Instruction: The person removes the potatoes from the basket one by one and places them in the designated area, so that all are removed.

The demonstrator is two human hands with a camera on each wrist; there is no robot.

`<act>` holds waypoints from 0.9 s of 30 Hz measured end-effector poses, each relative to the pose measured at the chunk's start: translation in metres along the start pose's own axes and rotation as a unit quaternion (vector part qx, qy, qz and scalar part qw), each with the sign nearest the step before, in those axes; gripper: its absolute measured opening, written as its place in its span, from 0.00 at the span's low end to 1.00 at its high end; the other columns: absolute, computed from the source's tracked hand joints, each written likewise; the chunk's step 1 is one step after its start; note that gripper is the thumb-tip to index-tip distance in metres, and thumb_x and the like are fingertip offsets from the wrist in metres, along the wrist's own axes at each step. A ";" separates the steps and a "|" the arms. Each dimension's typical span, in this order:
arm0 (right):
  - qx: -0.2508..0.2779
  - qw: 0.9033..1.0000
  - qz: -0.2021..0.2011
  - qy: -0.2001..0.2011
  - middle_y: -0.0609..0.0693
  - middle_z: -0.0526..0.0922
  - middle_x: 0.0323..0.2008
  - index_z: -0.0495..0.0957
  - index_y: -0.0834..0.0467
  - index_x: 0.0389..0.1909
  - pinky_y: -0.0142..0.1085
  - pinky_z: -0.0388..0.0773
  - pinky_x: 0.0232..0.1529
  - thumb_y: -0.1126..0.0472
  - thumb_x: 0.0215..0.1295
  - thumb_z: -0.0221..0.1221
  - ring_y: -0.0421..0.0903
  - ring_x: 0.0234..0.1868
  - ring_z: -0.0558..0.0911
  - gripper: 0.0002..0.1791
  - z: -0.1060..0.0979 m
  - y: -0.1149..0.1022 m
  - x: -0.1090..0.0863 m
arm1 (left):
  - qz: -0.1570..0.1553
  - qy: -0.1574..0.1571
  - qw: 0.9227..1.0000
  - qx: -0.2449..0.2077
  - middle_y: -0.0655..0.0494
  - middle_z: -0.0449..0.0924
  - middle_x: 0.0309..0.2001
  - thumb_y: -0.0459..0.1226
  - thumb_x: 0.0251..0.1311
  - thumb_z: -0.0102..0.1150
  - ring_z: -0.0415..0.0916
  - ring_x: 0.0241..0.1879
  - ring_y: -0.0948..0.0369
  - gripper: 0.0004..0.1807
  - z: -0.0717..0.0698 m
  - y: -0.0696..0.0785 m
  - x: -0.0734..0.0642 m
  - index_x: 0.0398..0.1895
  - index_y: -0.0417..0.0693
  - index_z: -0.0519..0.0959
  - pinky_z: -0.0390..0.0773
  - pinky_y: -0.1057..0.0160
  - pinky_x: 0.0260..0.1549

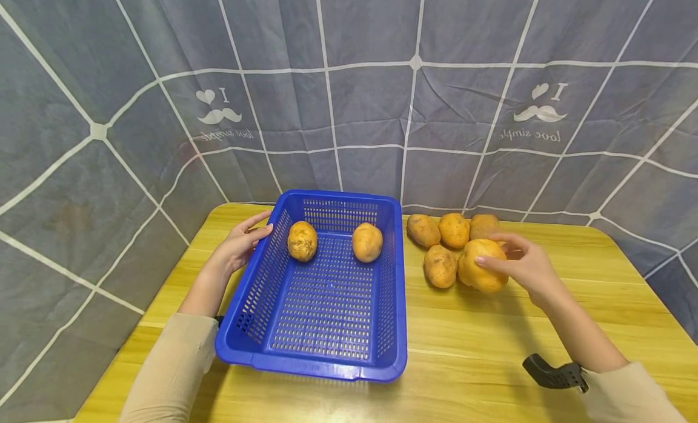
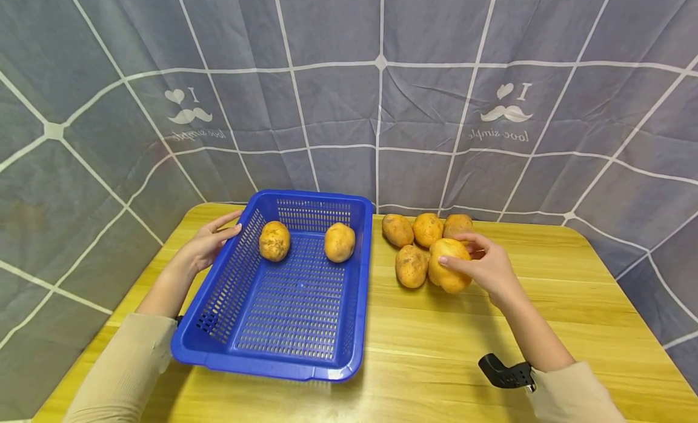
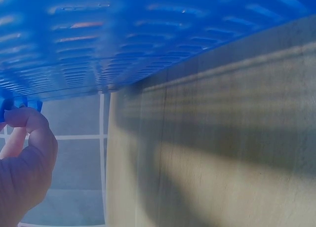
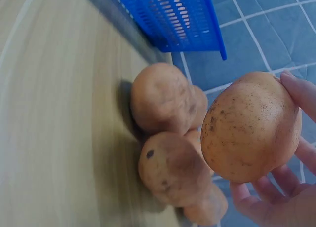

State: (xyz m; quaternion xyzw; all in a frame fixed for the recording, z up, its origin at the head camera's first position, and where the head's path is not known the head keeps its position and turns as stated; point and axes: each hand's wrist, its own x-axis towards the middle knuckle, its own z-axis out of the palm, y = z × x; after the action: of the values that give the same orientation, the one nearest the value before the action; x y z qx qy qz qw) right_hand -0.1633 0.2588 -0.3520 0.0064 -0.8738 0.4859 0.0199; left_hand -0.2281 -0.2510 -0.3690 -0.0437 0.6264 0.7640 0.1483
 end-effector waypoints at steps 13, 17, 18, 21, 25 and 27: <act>0.004 0.999 0.032 0.009 0.49 0.65 0.40 0.75 0.48 0.52 0.28 0.71 0.33 0.53 0.55 0.67 0.45 0.42 0.66 0.22 -0.015 0.017 -0.008 | -0.002 -0.003 1.000 -0.013 0.57 0.79 0.34 0.32 0.66 0.50 0.80 0.31 0.62 0.34 0.001 -0.001 0.000 0.73 0.45 0.50 0.81 0.65 0.32; 0.009 0.999 0.039 0.014 0.50 0.64 0.41 0.76 0.44 0.49 0.27 0.72 0.31 0.53 0.55 0.66 0.45 0.42 0.65 0.19 -0.019 0.022 -0.009 | -0.002 -0.004 1.000 -0.015 0.57 0.79 0.34 0.31 0.66 0.50 0.80 0.31 0.62 0.34 0.001 0.000 -0.001 0.73 0.45 0.49 0.81 0.65 0.32; 0.011 0.999 0.039 0.016 0.51 0.64 0.41 0.76 0.44 0.49 0.28 0.72 0.31 0.53 0.56 0.66 0.45 0.41 0.65 0.19 -0.020 0.024 -0.009 | -0.001 -0.006 1.000 -0.014 0.57 0.79 0.34 0.31 0.66 0.50 0.80 0.31 0.62 0.34 0.001 0.000 -0.001 0.73 0.45 0.49 0.81 0.65 0.32; 0.011 0.999 0.040 0.019 0.52 0.64 0.41 0.75 0.43 0.49 0.28 0.73 0.30 0.53 0.56 0.65 0.45 0.41 0.65 0.19 -0.023 0.030 -0.010 | 0.002 -0.008 1.000 -0.013 0.57 0.79 0.33 0.31 0.66 0.49 0.80 0.31 0.63 0.34 0.001 0.000 -0.001 0.73 0.44 0.48 0.81 0.66 0.31; 0.011 0.998 0.048 0.026 0.53 0.65 0.42 0.75 0.43 0.50 0.29 0.73 0.29 0.53 0.57 0.65 0.45 0.41 0.64 0.19 -0.027 0.037 -0.009 | 0.004 -0.005 1.000 -0.004 0.58 0.79 0.33 0.31 0.66 0.49 0.80 0.31 0.63 0.34 0.002 0.000 -0.001 0.73 0.44 0.48 0.81 0.67 0.31; 0.013 0.998 0.052 0.030 0.53 0.66 0.41 0.75 0.42 0.49 0.29 0.73 0.28 0.53 0.56 0.65 0.44 0.40 0.65 0.18 -0.028 0.041 -0.008 | 0.006 -0.006 1.000 -0.004 0.58 0.79 0.33 0.31 0.66 0.49 0.79 0.31 0.63 0.34 0.002 0.001 -0.002 0.73 0.44 0.48 0.81 0.67 0.30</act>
State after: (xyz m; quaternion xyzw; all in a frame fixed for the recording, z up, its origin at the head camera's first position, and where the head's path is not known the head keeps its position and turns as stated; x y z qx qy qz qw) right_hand -0.1556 0.3040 -0.3726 -0.0535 -0.8655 0.4977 0.0205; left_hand -0.2265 -0.2493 -0.3674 -0.0362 0.6229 0.7675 0.1475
